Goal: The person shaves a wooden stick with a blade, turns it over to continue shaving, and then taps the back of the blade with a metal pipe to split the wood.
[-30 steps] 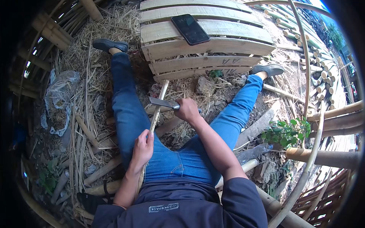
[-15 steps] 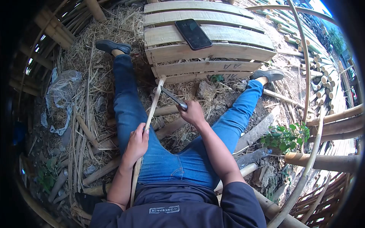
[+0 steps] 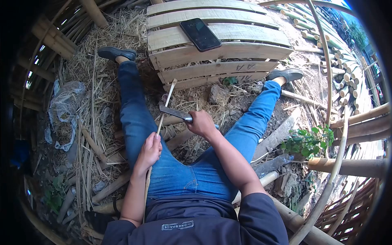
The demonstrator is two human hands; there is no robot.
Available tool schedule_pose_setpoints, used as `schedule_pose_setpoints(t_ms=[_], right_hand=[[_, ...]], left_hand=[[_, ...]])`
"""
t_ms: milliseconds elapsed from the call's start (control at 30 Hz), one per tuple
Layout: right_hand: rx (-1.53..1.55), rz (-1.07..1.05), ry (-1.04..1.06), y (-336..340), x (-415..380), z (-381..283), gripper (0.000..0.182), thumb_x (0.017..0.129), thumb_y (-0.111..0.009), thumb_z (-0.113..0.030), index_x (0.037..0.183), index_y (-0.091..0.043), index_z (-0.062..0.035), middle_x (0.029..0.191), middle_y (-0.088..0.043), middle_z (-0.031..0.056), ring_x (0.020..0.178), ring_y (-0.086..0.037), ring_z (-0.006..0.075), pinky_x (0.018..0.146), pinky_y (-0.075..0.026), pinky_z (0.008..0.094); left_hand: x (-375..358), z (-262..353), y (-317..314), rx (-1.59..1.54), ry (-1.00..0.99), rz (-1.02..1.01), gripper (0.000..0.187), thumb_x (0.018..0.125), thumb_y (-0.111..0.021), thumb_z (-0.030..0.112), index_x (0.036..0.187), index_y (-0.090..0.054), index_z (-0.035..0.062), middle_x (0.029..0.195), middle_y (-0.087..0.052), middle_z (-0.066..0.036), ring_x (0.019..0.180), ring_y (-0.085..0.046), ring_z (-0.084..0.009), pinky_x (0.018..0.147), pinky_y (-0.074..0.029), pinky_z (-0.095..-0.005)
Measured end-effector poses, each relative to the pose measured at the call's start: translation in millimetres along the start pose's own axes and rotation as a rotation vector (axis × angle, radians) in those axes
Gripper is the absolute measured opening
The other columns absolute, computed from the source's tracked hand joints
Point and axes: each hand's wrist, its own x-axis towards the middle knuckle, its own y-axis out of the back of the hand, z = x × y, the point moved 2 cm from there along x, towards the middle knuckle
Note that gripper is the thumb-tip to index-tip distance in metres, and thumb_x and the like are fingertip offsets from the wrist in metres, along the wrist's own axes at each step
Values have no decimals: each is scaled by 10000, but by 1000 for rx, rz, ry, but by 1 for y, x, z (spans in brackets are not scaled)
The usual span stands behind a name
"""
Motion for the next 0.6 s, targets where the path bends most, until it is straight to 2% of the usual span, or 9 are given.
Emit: schedule_pose_setpoints(t_ms=[67,167,300,433,533,600], right_hand=[[-15,16,0,2,0,0,187,771,-685,-244,826,-700,-66,721,-669,206,713,-667,402,708,-540,497],[-24,31,8,9,-2,-7,180,770,-678,-239,815,-699,-65,712,-667,207,712,-667,404,712,-543,498],[-99,6,16,14,-3,-14,148,753,-643,-193,781,-699,-59,712,-665,215,709,-666,409,721,-543,503],[-161,-7,-4,12,2,-6,145,723,-612,-157,764,-703,-51,726,-662,234,717,-667,415,726,-545,502],[-125,118,-198,14,18,23,154,714,-615,-155,780,-706,-49,736,-660,245,734,-667,420,733,-547,496],[-150,80,-121,15,18,27,159,705,-615,-143,791,-705,-44,754,-665,244,751,-666,427,754,-542,504]], left_hand=[[-5,12,3,-137,138,-73,357,1068,-382,319,892,-468,21,651,-513,-93,549,-515,-199,553,-423,-393],[-3,14,5,-315,213,-154,360,1064,-395,322,899,-474,11,638,-522,-131,521,-501,-268,536,-417,-420],[-9,28,-6,325,-228,176,311,1044,-419,260,895,-498,-2,678,-554,-285,654,-551,-493,573,-421,-535],[-19,31,-17,403,-260,206,279,1033,-428,217,888,-497,-11,707,-571,-299,733,-571,-517,650,-413,-595],[-27,15,-25,473,-289,191,269,1035,-419,210,897,-497,-7,718,-579,-298,734,-570,-518,662,-421,-587],[-29,13,-27,517,-290,217,262,1036,-411,201,905,-499,-8,742,-592,-296,745,-573,-512,686,-416,-586]])
